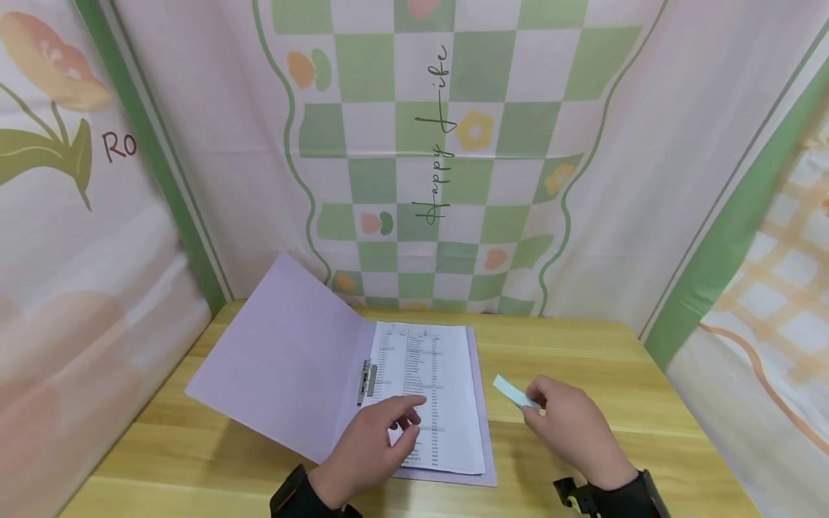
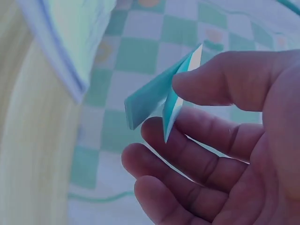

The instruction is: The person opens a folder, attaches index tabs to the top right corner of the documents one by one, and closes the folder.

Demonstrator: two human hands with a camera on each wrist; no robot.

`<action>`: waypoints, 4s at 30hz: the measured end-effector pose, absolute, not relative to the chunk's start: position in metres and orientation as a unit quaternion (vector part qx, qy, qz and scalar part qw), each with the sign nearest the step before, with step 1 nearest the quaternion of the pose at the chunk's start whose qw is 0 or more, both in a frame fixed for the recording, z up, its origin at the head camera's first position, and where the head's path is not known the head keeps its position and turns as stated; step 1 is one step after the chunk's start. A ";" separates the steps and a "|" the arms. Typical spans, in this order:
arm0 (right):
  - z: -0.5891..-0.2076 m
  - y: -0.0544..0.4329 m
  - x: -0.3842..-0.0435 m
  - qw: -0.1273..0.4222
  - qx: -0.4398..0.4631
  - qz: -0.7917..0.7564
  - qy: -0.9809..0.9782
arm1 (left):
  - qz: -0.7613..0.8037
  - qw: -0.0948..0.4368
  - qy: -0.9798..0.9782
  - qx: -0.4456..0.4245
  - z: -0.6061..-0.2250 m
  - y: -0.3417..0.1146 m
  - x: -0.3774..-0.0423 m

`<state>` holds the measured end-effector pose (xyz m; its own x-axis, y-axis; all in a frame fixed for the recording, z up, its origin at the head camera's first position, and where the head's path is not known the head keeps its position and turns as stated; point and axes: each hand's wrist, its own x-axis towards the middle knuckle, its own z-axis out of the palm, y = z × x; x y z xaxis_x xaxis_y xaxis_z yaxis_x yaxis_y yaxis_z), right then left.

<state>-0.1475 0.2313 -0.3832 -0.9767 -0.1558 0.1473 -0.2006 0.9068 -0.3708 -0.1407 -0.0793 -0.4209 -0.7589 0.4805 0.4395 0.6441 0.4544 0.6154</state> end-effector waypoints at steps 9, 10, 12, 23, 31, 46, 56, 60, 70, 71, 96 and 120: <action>-0.363 0.194 -0.147 0.093 0.129 0.201 -0.967 | -0.486 0.109 -0.810 -0.309 -0.413 -0.061 -0.148; -0.360 0.190 -0.146 0.097 0.133 0.205 -0.965 | -0.495 0.109 -0.806 -0.305 -0.412 -0.059 -0.148; -0.356 0.184 -0.143 0.108 0.145 0.215 -0.960 | -0.517 0.103 -0.799 -0.290 -0.411 -0.056 -0.149; -0.334 0.165 -0.132 0.140 0.260 0.277 -0.915 | -0.650 0.043 -0.706 -0.279 -0.396 -0.052 -0.150; -0.331 0.160 -0.133 0.099 0.305 0.306 -0.896 | -0.652 0.066 -0.692 -0.303 -0.393 -0.054 -0.149; -0.336 0.151 -0.131 0.004 0.232 0.429 -0.873 | -0.659 0.073 -0.674 -0.325 -0.396 -0.059 -0.146; -0.334 0.150 -0.123 0.048 0.245 0.428 -0.868 | -0.649 0.118 -0.661 -0.358 -0.396 -0.061 -0.142; -0.334 0.149 -0.121 0.059 0.247 0.428 -0.867 | -0.655 0.125 -0.648 -0.367 -0.396 -0.060 -0.142; -0.334 0.151 -0.118 0.066 0.242 0.431 -0.867 | -0.667 0.131 -0.628 -0.378 -0.395 -0.058 -0.140; -0.334 0.151 -0.117 0.067 0.241 0.431 -0.867 | -0.669 0.129 -0.628 -0.376 -0.395 -0.058 -0.139; -0.341 0.147 -0.116 0.082 0.254 0.447 -0.854 | -0.696 0.106 -0.600 -0.381 -0.394 -0.063 -0.136; -0.342 0.147 -0.115 0.085 0.240 0.457 -0.852 | -0.708 0.073 -0.618 -0.335 -0.391 -0.062 -0.136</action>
<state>-0.1147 0.1475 -0.3420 -0.8702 -0.3314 0.3645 -0.4870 0.4671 -0.7380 -0.1355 -0.0622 -0.3913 -0.7646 0.3103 0.5648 0.5177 -0.2263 0.8251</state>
